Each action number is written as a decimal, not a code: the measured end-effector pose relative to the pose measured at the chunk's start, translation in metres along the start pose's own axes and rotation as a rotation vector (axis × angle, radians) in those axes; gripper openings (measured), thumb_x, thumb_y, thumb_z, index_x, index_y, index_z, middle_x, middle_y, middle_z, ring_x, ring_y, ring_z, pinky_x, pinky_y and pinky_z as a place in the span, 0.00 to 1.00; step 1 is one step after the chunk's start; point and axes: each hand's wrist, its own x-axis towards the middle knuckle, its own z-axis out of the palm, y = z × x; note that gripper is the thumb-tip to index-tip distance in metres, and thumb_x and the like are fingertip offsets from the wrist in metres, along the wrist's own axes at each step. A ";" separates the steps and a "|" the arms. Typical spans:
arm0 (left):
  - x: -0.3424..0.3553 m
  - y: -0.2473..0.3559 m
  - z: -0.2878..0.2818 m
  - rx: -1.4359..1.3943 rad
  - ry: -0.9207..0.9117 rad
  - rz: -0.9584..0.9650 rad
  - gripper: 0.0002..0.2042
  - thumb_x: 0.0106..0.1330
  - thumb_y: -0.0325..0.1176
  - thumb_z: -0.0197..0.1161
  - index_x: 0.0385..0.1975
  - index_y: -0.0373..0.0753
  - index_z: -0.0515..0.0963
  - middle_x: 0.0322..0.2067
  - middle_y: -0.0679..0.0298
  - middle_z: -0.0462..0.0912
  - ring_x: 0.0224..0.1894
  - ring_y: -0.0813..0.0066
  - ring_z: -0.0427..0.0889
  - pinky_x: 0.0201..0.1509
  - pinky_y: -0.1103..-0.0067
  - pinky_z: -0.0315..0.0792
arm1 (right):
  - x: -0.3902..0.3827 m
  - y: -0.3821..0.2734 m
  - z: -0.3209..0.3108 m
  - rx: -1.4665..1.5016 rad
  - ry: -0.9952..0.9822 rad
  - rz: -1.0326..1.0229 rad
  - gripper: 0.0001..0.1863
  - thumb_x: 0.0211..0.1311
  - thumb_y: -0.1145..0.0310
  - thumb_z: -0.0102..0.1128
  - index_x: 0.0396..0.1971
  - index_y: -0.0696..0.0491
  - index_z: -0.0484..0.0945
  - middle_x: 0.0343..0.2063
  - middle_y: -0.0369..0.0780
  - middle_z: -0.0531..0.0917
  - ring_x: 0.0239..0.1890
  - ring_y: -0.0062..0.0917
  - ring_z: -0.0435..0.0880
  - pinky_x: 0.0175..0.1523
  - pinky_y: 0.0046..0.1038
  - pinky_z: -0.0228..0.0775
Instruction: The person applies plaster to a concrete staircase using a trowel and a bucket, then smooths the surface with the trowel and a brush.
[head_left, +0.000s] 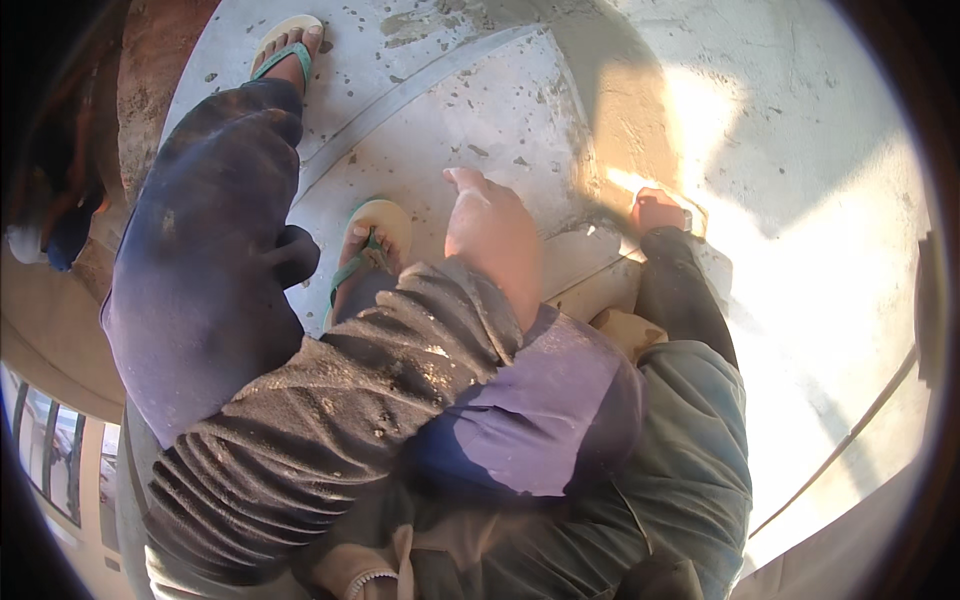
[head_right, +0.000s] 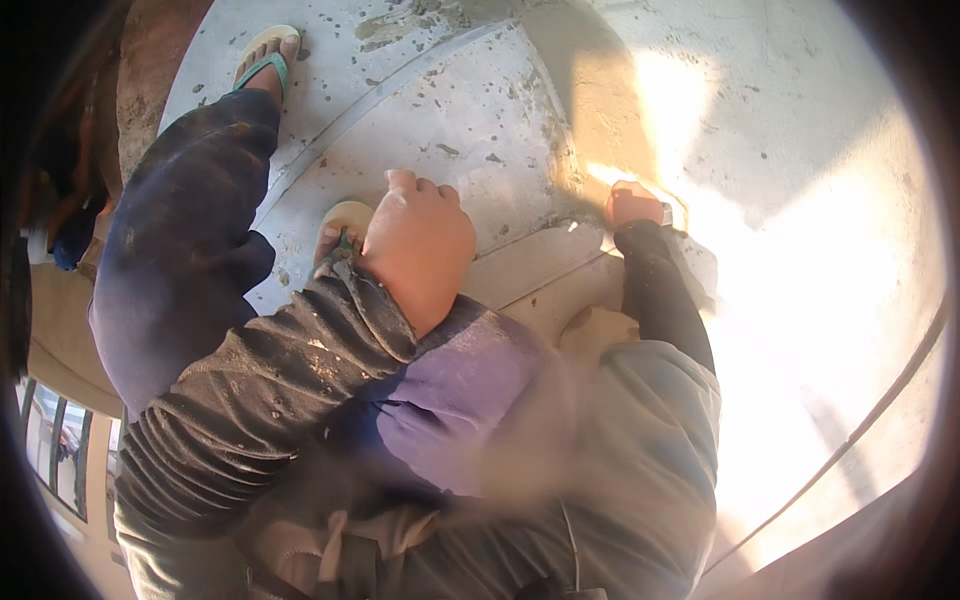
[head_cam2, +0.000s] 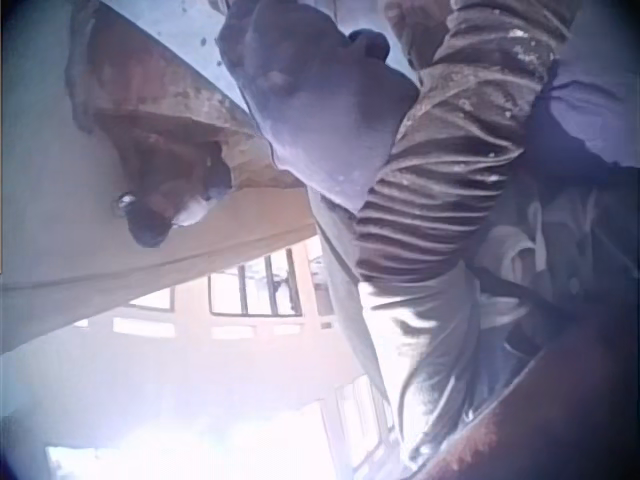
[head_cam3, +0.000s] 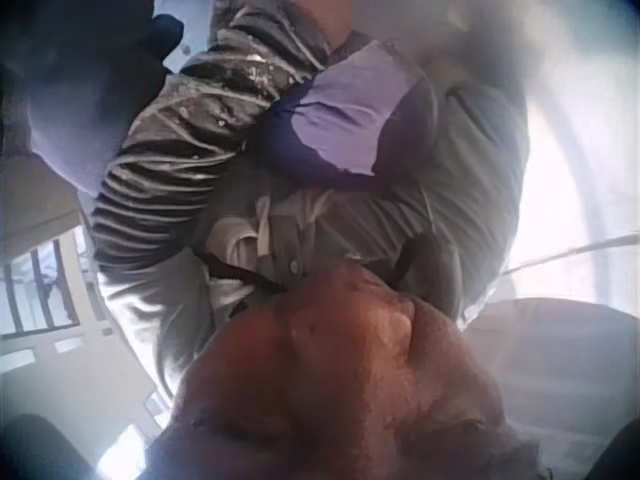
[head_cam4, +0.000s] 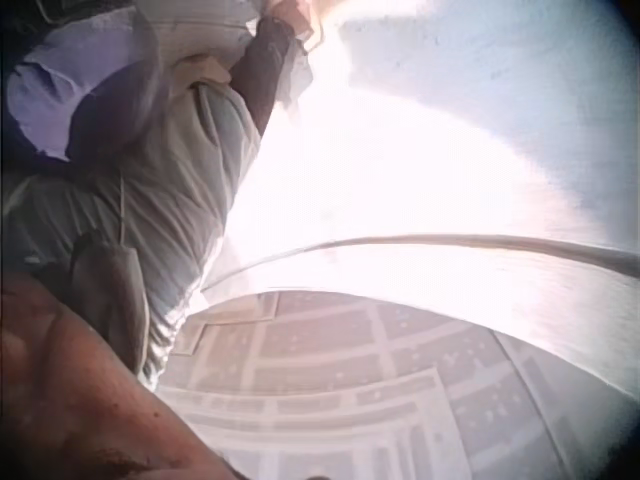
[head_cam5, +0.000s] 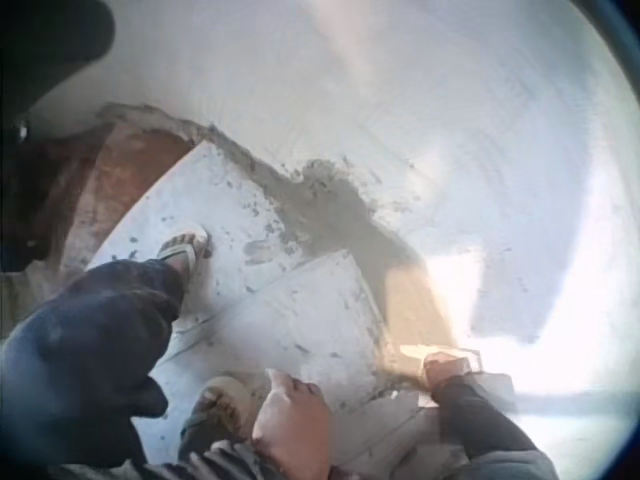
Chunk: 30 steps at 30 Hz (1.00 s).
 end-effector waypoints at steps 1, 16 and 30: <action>0.001 0.001 0.001 0.003 0.025 -0.005 0.12 0.59 0.36 0.62 0.40 0.39 0.84 0.40 0.59 0.81 0.48 0.62 0.80 0.60 0.64 0.65 | 0.013 -0.011 -0.020 -0.056 0.018 0.021 0.13 0.59 0.66 0.53 0.33 0.53 0.86 0.36 0.49 0.87 0.39 0.45 0.87 0.45 0.43 0.78; 0.007 0.007 -0.009 -0.022 0.013 0.033 0.10 0.60 0.34 0.62 0.39 0.41 0.84 0.40 0.60 0.82 0.48 0.63 0.81 0.61 0.64 0.64 | 0.000 -0.056 -0.193 -0.046 0.091 -0.072 0.13 0.56 0.67 0.58 0.38 0.57 0.85 0.29 0.52 0.86 0.35 0.46 0.87 0.42 0.41 0.79; 0.002 0.012 0.004 -0.039 0.041 0.003 0.12 0.62 0.33 0.60 0.42 0.39 0.84 0.42 0.58 0.82 0.50 0.62 0.80 0.62 0.62 0.64 | 0.023 -0.050 -0.103 -0.135 0.082 0.051 0.09 0.55 0.68 0.57 0.30 0.53 0.85 0.33 0.48 0.87 0.40 0.43 0.87 0.44 0.39 0.80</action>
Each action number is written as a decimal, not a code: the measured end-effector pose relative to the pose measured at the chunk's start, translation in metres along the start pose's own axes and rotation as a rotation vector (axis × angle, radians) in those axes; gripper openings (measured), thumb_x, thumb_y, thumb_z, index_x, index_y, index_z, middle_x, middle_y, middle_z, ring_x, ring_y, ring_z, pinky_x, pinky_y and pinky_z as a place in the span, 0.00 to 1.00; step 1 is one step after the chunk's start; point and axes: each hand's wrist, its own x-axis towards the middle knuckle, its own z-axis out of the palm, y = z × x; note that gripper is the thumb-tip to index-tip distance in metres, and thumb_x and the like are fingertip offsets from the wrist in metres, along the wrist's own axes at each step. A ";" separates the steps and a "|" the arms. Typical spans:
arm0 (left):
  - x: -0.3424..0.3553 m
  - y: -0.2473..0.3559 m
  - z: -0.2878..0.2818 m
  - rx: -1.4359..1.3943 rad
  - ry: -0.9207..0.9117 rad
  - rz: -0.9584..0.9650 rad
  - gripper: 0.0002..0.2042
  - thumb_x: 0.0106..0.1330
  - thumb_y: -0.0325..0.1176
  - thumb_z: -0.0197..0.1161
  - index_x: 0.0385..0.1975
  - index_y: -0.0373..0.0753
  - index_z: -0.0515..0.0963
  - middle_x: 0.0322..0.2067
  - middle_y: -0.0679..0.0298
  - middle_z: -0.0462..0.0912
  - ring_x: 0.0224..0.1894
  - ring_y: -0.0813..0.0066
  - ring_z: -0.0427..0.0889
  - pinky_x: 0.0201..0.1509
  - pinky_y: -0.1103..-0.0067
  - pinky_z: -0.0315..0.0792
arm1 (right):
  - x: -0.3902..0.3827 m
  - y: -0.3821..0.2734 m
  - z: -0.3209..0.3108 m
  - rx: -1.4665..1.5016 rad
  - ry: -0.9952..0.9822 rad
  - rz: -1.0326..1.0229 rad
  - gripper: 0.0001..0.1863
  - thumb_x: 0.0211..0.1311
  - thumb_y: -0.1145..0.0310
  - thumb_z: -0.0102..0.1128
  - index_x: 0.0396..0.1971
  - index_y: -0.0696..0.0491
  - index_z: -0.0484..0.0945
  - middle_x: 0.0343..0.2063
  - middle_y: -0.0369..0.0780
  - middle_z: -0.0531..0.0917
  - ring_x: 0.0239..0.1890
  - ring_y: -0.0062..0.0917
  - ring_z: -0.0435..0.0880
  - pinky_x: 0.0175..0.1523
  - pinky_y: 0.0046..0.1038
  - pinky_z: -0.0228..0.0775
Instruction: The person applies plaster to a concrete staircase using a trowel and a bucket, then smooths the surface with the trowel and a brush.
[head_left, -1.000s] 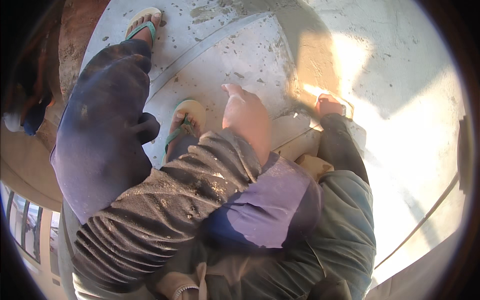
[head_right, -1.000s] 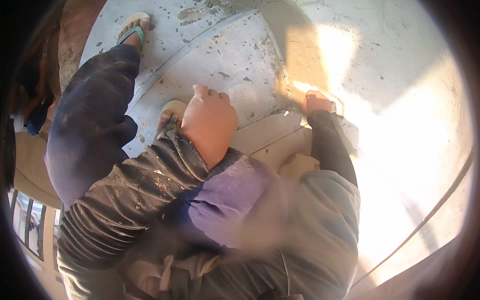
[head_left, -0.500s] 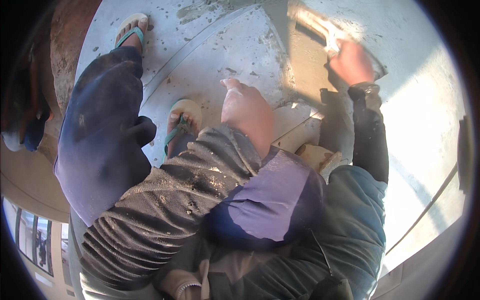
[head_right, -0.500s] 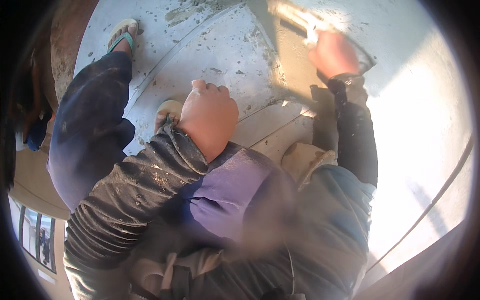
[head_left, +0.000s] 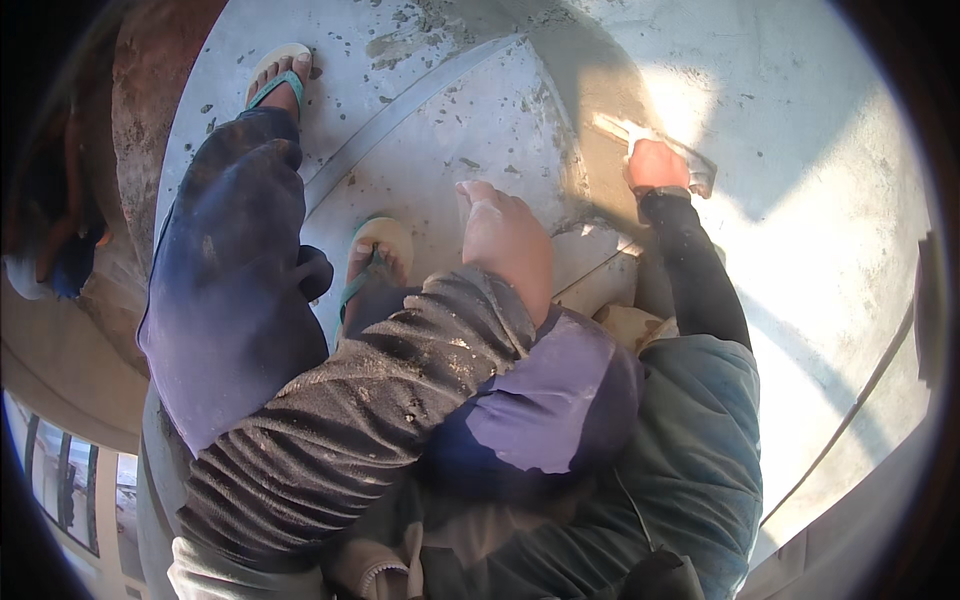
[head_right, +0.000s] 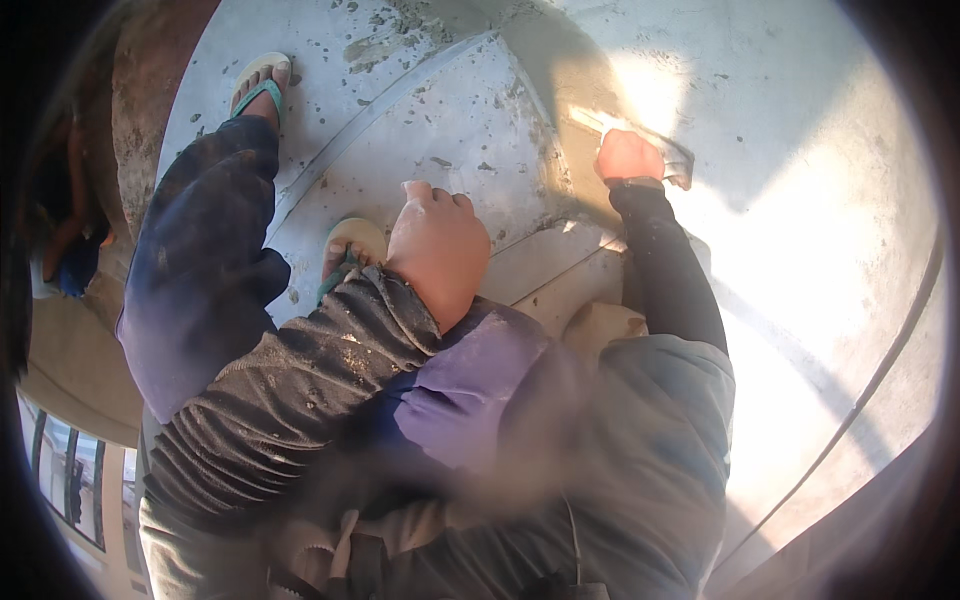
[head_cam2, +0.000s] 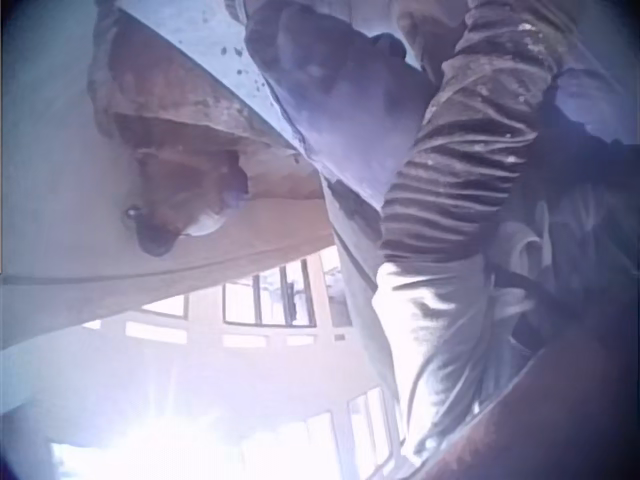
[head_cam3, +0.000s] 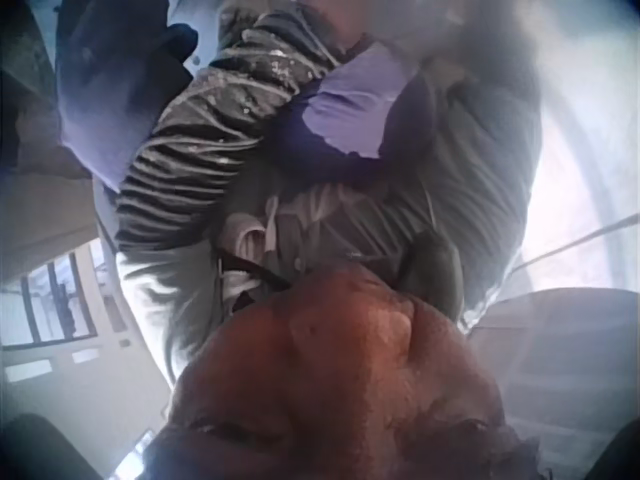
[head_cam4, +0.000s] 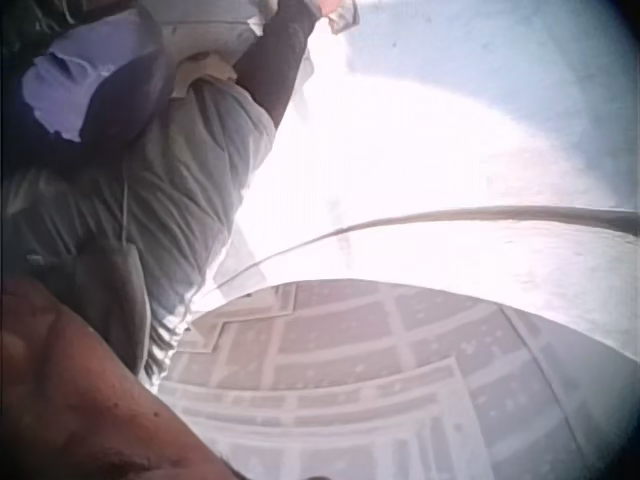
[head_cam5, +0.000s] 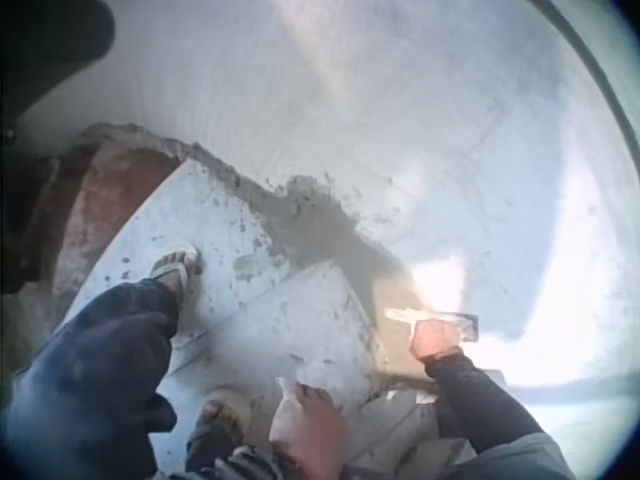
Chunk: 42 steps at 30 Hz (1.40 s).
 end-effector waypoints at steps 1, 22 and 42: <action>0.001 0.000 -0.001 0.015 -0.003 -0.002 0.12 0.62 0.34 0.60 0.42 0.39 0.84 0.42 0.58 0.82 0.50 0.62 0.80 0.62 0.62 0.64 | 0.014 -0.005 -0.018 0.029 0.099 -0.027 0.09 0.55 0.67 0.57 0.29 0.53 0.85 0.32 0.48 0.87 0.39 0.43 0.87 0.44 0.39 0.80; 0.007 -0.011 0.005 0.038 0.054 -0.032 0.09 0.62 0.33 0.60 0.38 0.40 0.84 0.41 0.59 0.82 0.48 0.62 0.81 0.59 0.62 0.65 | 0.009 0.014 -0.014 0.049 -0.091 -0.024 0.11 0.53 0.66 0.59 0.30 0.56 0.85 0.32 0.50 0.86 0.39 0.44 0.87 0.44 0.40 0.79; 0.013 0.009 -0.013 0.010 -0.040 0.057 0.12 0.61 0.34 0.61 0.42 0.39 0.84 0.44 0.57 0.82 0.51 0.61 0.80 0.62 0.61 0.64 | -0.029 0.066 0.109 0.005 -0.288 0.063 0.19 0.64 0.61 0.51 0.45 0.58 0.81 0.44 0.56 0.84 0.48 0.46 0.85 0.54 0.41 0.76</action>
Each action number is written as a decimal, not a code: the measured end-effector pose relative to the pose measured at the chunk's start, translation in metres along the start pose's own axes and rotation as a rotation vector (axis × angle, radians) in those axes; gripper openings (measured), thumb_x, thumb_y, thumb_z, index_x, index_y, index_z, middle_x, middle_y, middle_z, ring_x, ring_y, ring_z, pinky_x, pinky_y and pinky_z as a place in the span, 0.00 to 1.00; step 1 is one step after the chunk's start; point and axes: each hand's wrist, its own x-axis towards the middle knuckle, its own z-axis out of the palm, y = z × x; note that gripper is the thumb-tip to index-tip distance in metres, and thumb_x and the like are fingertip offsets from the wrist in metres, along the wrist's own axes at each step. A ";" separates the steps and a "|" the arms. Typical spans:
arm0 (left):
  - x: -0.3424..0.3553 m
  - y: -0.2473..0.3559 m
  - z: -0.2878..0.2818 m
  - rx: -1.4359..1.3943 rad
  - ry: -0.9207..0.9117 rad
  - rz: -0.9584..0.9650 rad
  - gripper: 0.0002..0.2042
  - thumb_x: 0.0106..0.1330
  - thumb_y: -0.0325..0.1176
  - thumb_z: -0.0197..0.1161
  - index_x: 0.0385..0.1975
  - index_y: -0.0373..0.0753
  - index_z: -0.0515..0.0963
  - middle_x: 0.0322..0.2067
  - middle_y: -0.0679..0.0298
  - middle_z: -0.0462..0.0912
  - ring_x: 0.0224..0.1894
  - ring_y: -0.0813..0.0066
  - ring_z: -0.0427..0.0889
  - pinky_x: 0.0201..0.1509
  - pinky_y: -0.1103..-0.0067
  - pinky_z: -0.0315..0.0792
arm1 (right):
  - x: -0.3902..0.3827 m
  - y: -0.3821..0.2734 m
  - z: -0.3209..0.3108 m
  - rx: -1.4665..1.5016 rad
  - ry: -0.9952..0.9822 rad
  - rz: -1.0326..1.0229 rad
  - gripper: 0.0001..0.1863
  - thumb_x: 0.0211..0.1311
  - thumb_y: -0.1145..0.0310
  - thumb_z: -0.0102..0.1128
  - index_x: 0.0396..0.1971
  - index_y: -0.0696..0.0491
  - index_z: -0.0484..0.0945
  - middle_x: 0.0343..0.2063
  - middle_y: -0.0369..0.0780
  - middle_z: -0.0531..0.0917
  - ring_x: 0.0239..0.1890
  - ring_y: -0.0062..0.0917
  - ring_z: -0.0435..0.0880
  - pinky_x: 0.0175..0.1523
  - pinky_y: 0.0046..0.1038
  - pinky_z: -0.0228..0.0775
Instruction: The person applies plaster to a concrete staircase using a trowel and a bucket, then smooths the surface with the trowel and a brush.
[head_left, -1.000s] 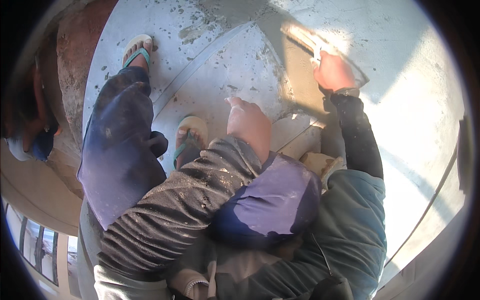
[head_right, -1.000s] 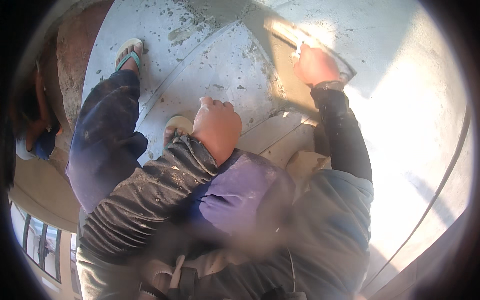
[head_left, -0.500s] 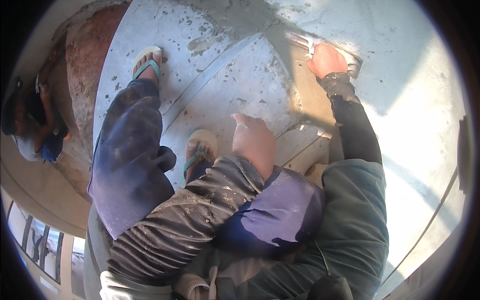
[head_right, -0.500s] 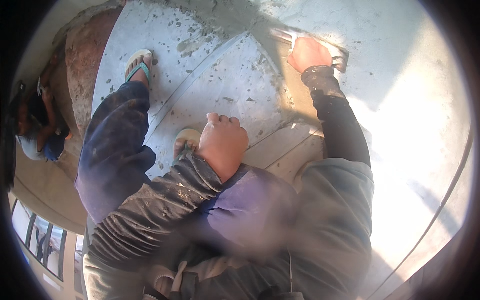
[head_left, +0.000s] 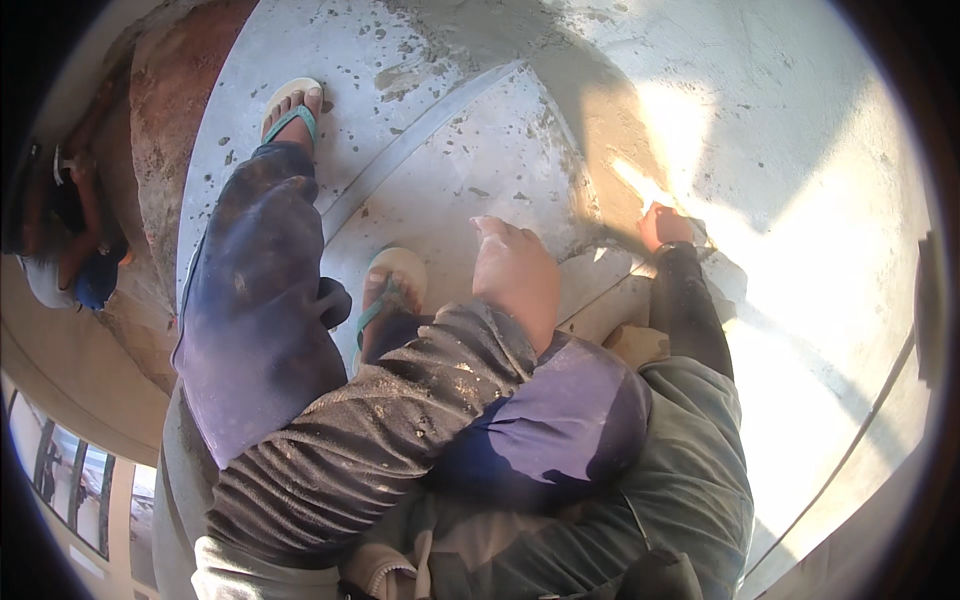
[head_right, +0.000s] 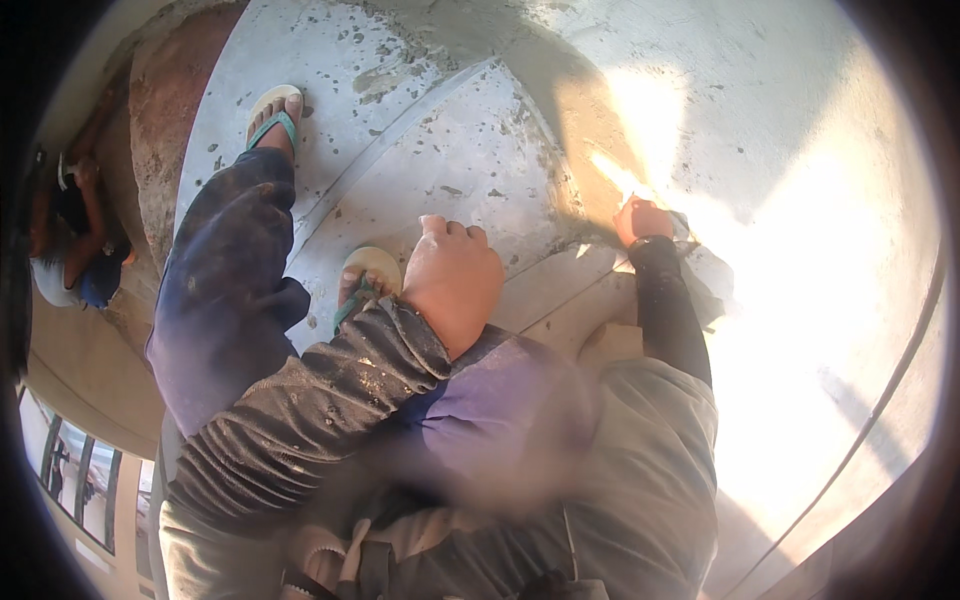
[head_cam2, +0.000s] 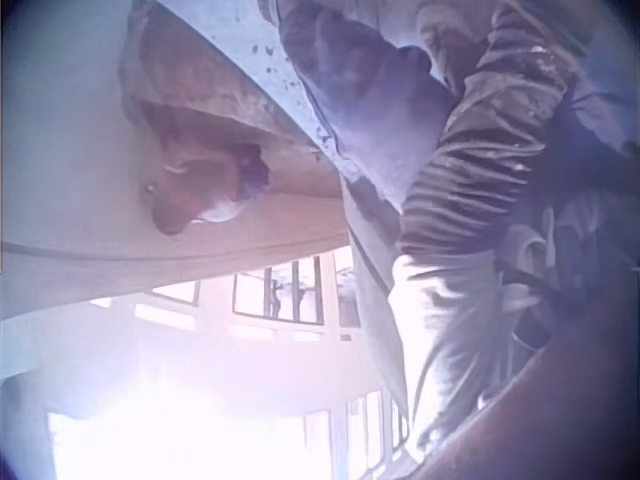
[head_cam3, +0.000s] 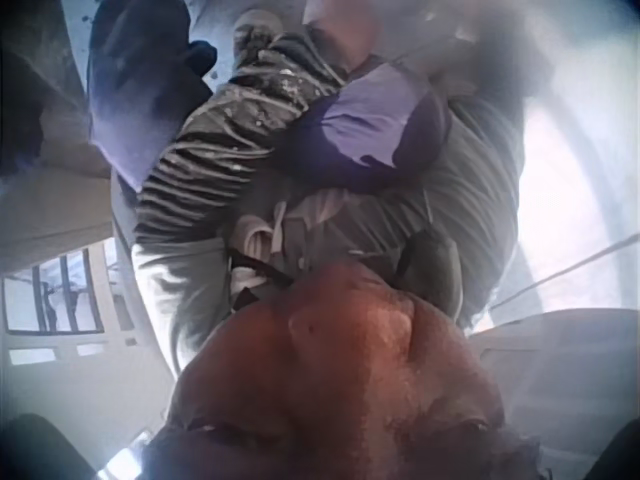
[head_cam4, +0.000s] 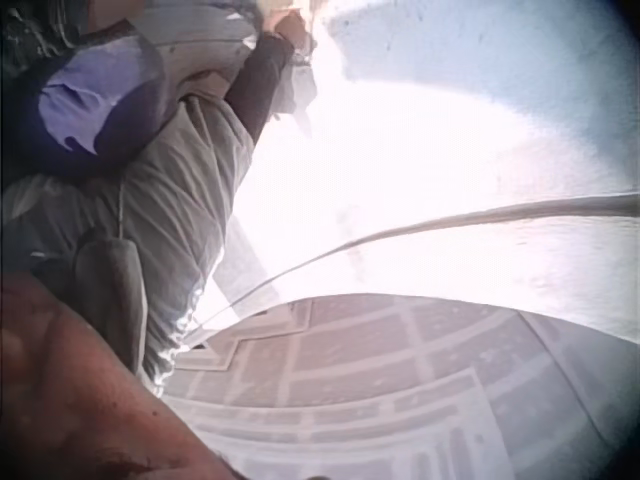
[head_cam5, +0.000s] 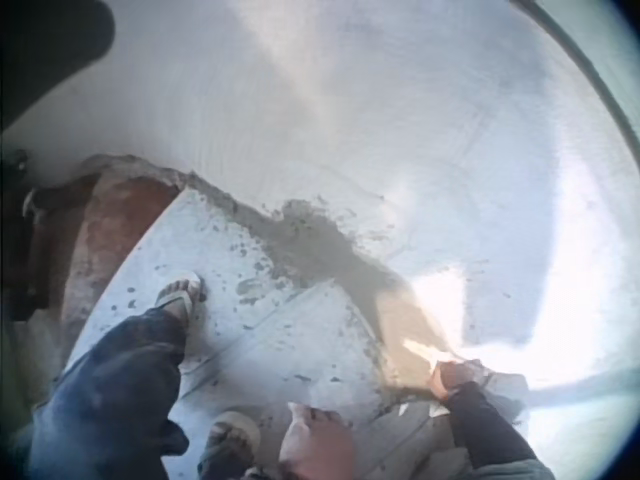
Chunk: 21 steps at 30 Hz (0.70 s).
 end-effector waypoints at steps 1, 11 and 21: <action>-0.003 -0.005 0.004 0.001 0.008 -0.025 0.12 0.61 0.34 0.61 0.42 0.39 0.84 0.44 0.57 0.82 0.51 0.61 0.80 0.62 0.61 0.64 | -0.001 -0.009 -0.007 0.014 0.041 -0.016 0.18 0.64 0.61 0.51 0.43 0.58 0.81 0.44 0.55 0.84 0.47 0.46 0.86 0.53 0.41 0.76; -0.006 -0.002 0.010 0.036 0.000 -0.014 0.12 0.61 0.34 0.61 0.42 0.40 0.84 0.43 0.58 0.82 0.51 0.61 0.80 0.63 0.61 0.63 | 0.026 -0.093 -0.169 0.196 0.436 -0.089 0.18 0.62 0.59 0.56 0.41 0.58 0.81 0.36 0.54 0.86 0.42 0.47 0.86 0.48 0.45 0.77; 0.009 0.017 0.005 -0.001 -0.102 0.052 0.16 0.63 0.36 0.61 0.47 0.39 0.84 0.47 0.55 0.82 0.54 0.58 0.79 0.66 0.58 0.61 | 0.050 -0.114 -0.139 0.216 0.186 -0.085 0.17 0.65 0.64 0.50 0.40 0.57 0.85 0.41 0.52 0.86 0.47 0.45 0.85 0.52 0.41 0.77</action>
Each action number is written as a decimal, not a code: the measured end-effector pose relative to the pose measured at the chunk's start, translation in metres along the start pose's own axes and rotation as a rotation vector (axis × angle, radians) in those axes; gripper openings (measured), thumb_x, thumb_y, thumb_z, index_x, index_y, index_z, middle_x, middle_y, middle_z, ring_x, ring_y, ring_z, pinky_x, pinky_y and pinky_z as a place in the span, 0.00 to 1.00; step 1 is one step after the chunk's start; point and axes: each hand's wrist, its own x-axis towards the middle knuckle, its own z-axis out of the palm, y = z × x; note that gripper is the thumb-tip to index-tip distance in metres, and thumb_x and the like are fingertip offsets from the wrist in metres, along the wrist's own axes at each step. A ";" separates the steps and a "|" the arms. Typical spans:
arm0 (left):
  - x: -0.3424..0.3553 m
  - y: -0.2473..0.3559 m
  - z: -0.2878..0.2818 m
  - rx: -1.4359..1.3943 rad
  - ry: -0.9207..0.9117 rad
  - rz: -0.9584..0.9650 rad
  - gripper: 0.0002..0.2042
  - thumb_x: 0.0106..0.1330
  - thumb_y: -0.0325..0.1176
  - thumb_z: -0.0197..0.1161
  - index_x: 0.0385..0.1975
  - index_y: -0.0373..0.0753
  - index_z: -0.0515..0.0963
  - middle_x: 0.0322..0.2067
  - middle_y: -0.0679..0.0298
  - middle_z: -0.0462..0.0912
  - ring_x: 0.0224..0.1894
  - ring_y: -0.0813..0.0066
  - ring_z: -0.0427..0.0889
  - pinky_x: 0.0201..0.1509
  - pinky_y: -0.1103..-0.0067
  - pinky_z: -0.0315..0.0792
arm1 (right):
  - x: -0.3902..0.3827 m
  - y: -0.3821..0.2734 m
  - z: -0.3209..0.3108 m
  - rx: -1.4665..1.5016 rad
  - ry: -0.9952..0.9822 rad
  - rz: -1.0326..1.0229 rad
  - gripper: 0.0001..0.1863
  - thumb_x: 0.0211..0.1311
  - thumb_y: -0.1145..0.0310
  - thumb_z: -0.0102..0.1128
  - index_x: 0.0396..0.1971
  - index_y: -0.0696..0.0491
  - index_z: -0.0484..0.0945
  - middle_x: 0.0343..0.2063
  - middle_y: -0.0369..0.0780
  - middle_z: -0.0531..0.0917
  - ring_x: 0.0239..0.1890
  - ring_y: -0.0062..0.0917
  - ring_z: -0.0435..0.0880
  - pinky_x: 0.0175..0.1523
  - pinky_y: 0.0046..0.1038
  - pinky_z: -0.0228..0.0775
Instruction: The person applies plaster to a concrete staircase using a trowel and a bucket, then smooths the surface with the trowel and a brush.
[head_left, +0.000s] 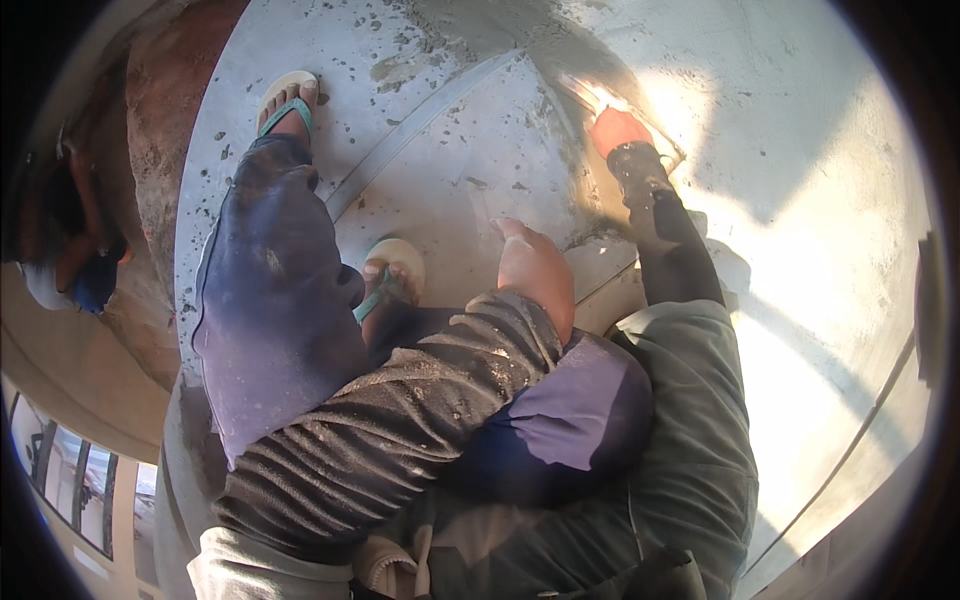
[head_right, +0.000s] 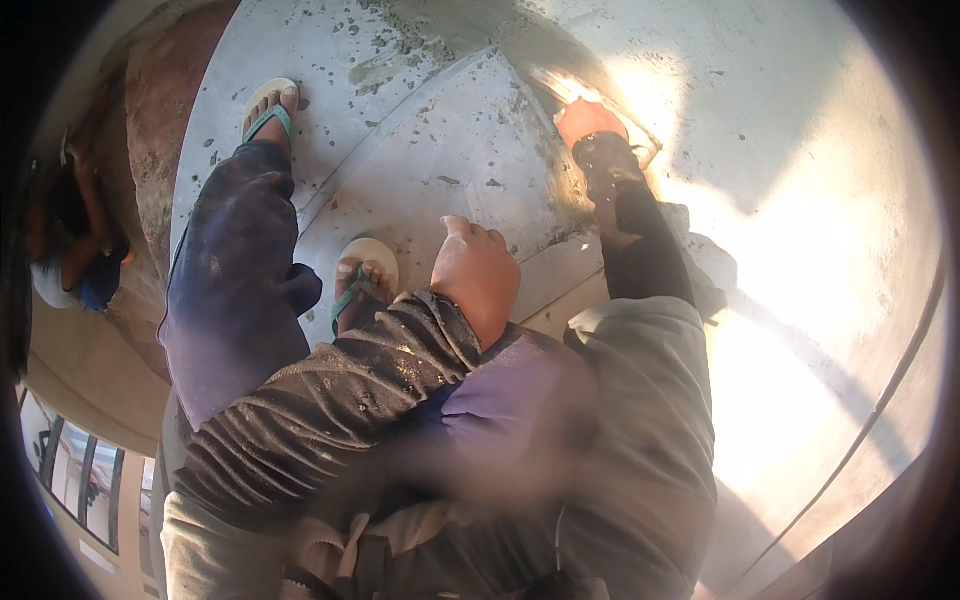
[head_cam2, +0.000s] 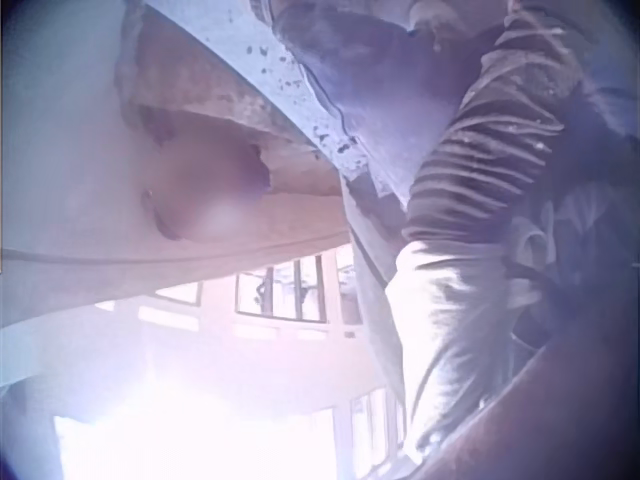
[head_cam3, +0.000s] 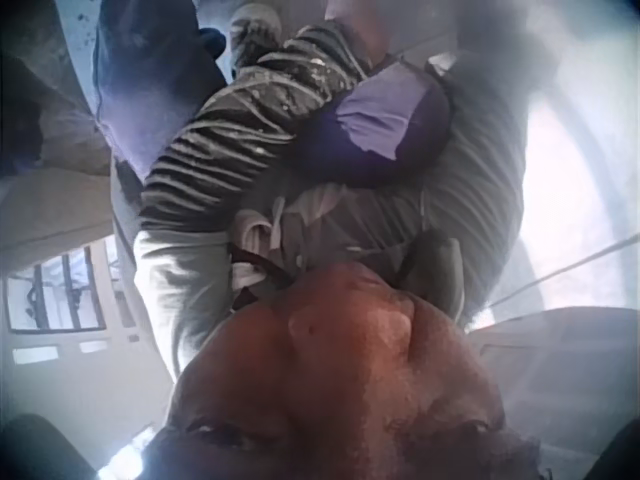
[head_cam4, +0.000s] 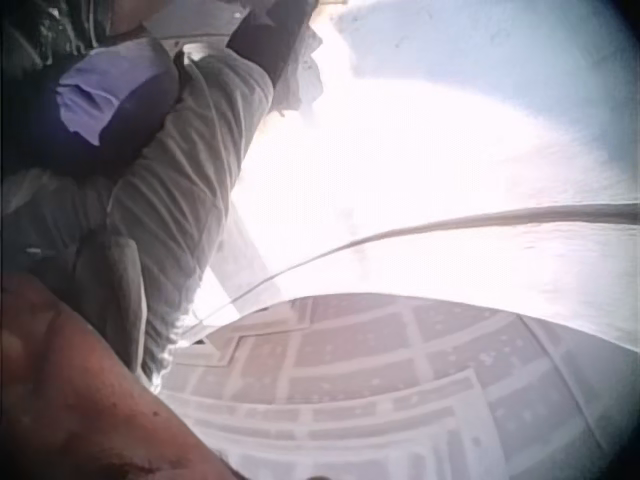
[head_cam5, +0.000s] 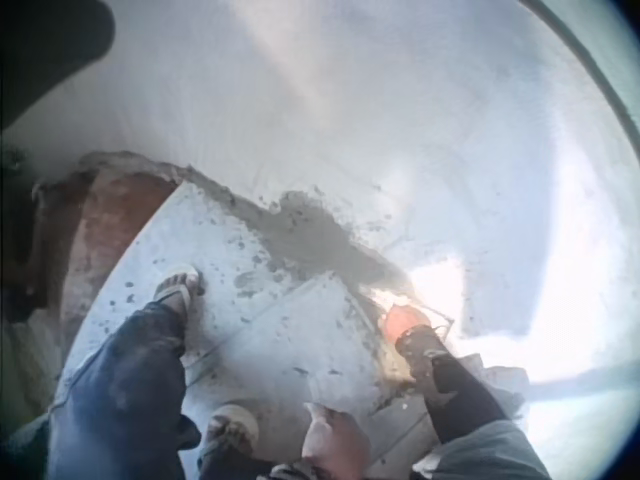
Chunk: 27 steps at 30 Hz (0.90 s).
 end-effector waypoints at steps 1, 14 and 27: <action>0.000 0.000 -0.002 -0.009 0.005 -0.010 0.17 0.62 0.37 0.61 0.48 0.38 0.83 0.48 0.53 0.81 0.55 0.55 0.78 0.66 0.57 0.61 | -0.007 0.013 0.017 0.015 -0.060 0.041 0.16 0.65 0.63 0.51 0.39 0.56 0.85 0.41 0.52 0.86 0.47 0.45 0.85 0.52 0.41 0.77; 0.002 -0.007 -0.002 0.044 -0.102 -0.053 0.20 0.69 0.41 0.55 0.58 0.44 0.79 0.56 0.54 0.79 0.62 0.55 0.74 0.68 0.51 0.55 | -0.017 -0.016 -0.080 0.067 0.242 -0.008 0.20 0.64 0.55 0.56 0.44 0.57 0.83 0.39 0.53 0.86 0.44 0.47 0.86 0.50 0.43 0.77; -0.012 -0.009 -0.005 -0.027 0.054 -0.057 0.17 0.63 0.37 0.60 0.48 0.38 0.83 0.48 0.54 0.81 0.55 0.55 0.78 0.66 0.55 0.60 | -0.057 0.066 0.074 -0.112 -0.068 0.140 0.16 0.62 0.60 0.55 0.37 0.55 0.86 0.38 0.51 0.87 0.44 0.45 0.86 0.49 0.41 0.79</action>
